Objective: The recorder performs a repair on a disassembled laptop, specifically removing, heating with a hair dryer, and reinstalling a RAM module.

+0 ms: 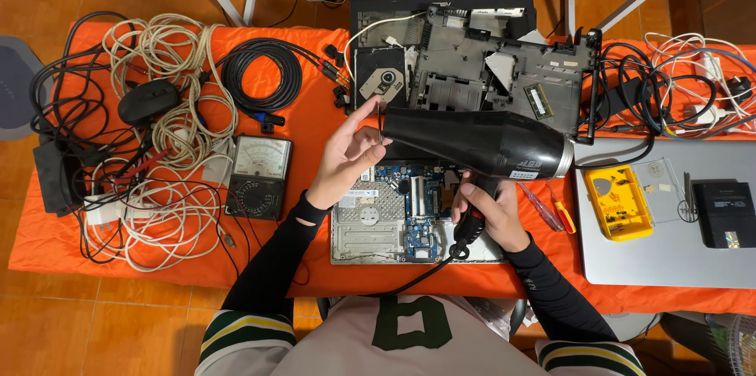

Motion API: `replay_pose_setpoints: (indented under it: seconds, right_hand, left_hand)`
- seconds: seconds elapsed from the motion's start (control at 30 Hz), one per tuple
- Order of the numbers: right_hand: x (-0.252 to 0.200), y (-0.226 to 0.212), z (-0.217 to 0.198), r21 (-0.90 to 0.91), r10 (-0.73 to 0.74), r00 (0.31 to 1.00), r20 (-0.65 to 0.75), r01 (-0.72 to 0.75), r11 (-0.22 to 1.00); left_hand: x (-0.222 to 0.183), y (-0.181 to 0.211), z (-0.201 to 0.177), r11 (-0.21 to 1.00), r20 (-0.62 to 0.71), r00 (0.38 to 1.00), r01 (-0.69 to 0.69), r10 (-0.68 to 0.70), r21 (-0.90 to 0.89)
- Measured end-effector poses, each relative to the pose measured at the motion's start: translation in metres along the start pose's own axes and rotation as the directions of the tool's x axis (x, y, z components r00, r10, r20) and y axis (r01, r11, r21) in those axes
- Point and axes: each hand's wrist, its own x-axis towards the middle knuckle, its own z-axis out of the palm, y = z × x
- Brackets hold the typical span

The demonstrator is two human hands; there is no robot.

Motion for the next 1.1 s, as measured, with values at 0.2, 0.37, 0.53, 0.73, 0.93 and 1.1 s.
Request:
replay_pose_setpoints:
  seconds: [0.2, 0.37, 0.53, 0.73, 0.93, 1.1]
  right_hand:
    - [-0.0002, 0.0012, -0.0009, 0.000, -0.005, 1.000, 0.007, 0.005, 1.000]
    - [-0.0005, 0.0019, -0.0018, -0.010, -0.003, 1.000, 0.003, 0.003, 1.000]
    - [-0.0010, 0.0032, -0.0018, 0.002, 0.002, 1.000, 0.002, -0.002, 1.000]
    - [-0.0009, 0.0043, -0.0023, -0.003, -0.006, 1.000, 0.008, 0.006, 1.000]
    - [-0.0008, 0.0044, -0.0026, -0.003, -0.018, 1.000, 0.011, 0.018, 1.000]
    - [-0.0010, 0.0045, -0.0027, -0.012, -0.001, 1.000, 0.010, 0.001, 1.000]
  left_hand:
    - [-0.0014, -0.0077, -0.0043, 0.999, -0.001, 1.000, -0.018, 0.018, -0.033]
    - [-0.0027, -0.0085, -0.0080, 1.000, -0.017, 1.000, 0.024, -0.024, 0.004]
    - [-0.0014, -0.0042, -0.0078, 0.999, -0.002, 0.999, 0.034, -0.034, -0.029]
    - [-0.0010, -0.0102, -0.0104, 1.000, 0.007, 1.000, -0.016, 0.016, 0.009]
    - [-0.0017, -0.0058, -0.0093, 0.998, 0.013, 1.000, 0.005, -0.006, 0.060]
    - [0.0001, -0.0048, -0.0084, 0.999, 0.014, 1.000, -0.011, 0.011, 0.043]
